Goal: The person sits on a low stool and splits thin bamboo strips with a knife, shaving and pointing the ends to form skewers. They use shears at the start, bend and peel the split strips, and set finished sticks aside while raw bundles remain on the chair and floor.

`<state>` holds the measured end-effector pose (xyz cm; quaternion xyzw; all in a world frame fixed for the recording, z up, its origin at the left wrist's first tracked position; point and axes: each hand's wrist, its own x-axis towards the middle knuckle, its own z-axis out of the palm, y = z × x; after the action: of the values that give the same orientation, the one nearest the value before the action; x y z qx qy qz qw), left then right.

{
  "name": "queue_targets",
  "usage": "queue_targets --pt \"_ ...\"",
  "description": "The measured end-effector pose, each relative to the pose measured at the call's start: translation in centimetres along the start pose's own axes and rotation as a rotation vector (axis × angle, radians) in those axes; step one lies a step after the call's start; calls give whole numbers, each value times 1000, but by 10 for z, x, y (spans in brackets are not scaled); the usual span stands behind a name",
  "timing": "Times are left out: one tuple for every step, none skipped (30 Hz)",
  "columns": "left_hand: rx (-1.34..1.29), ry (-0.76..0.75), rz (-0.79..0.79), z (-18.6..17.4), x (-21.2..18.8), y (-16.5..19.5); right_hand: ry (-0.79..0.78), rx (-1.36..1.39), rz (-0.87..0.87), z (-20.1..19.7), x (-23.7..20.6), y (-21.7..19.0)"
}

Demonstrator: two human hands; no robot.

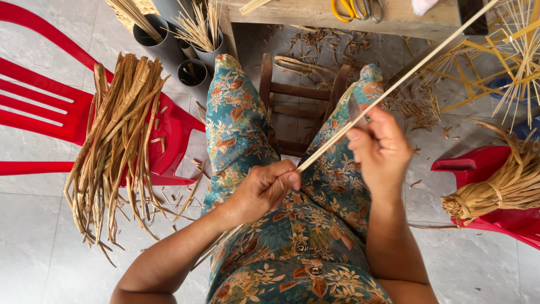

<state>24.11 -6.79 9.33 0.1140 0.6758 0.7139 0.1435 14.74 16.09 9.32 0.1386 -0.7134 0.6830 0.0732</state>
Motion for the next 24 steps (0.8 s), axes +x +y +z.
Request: queue_targets --pt "5 2 -24 0 -5 -1 -4 -17 -18 -3 1 3" --pt "9 -3 -44 -1 -9 -3 -3 -39 -39 -7 1 5" --pt "13 -7 -62 -2 -11 -5 -3 -62 -61 -10 1 7" --pt "9 1 -58 -2 -13 -7 7 -49 -61 -13 3 9" --pt "4 12 -57 -2 -16 -9 14 -34 -59 -15 3 11" --pt "1 23 -56 -2 -18 -11 23 -17 -57 -17 3 12" --pt "8 8 -63 -3 -21 -13 32 -19 -59 -18 3 12" --pt "17 -5 -70 -3 -24 -14 40 -20 -62 -21 4 11" --pt "22 -18 -80 -3 -28 -15 46 -23 -61 -24 5 10" --pt "25 -8 -100 -3 -31 -17 48 -29 -66 -24 4 10" --pt "27 1 -119 -3 -34 -19 50 -37 -73 -26 5 8" --pt "31 10 -134 -3 -35 -21 51 -45 -84 -28 7 7" --pt "27 -2 -124 -3 -38 -23 66 -27 -79 -30 9 6" --pt "23 -14 -114 -3 -41 -25 81 -9 -73 -34 11 4" --pt "18 -26 -104 -4 -43 -27 95 8 -68 -38 14 2" --pt "70 -37 -92 -4 -45 -28 103 2 -90 -45 18 -1" --pt "121 -48 -82 -4 -47 -28 111 -4 -109 -52 20 -4" --pt "173 -61 -72 -6 -48 -28 121 -9 -130 -55 22 -5" --pt "157 -79 -134 -7 -47 -27 121 -7 -135 -56 23 -5" --pt "139 -97 -195 -8 -44 -26 119 -8 -140 -56 22 -4" --pt "120 -115 -262 -8 -43 -22 117 -7 -139 -54 21 -3" --pt "106 -127 -256 -7 -41 -18 118 -22 -118 -52 19 -3" --pt "96 -139 -246 -7 -38 -13 119 -36 -103 -50 17 -3" --pt "88 -149 -234 -7 -31 -7 120 -47 -92 -46 16 -4"
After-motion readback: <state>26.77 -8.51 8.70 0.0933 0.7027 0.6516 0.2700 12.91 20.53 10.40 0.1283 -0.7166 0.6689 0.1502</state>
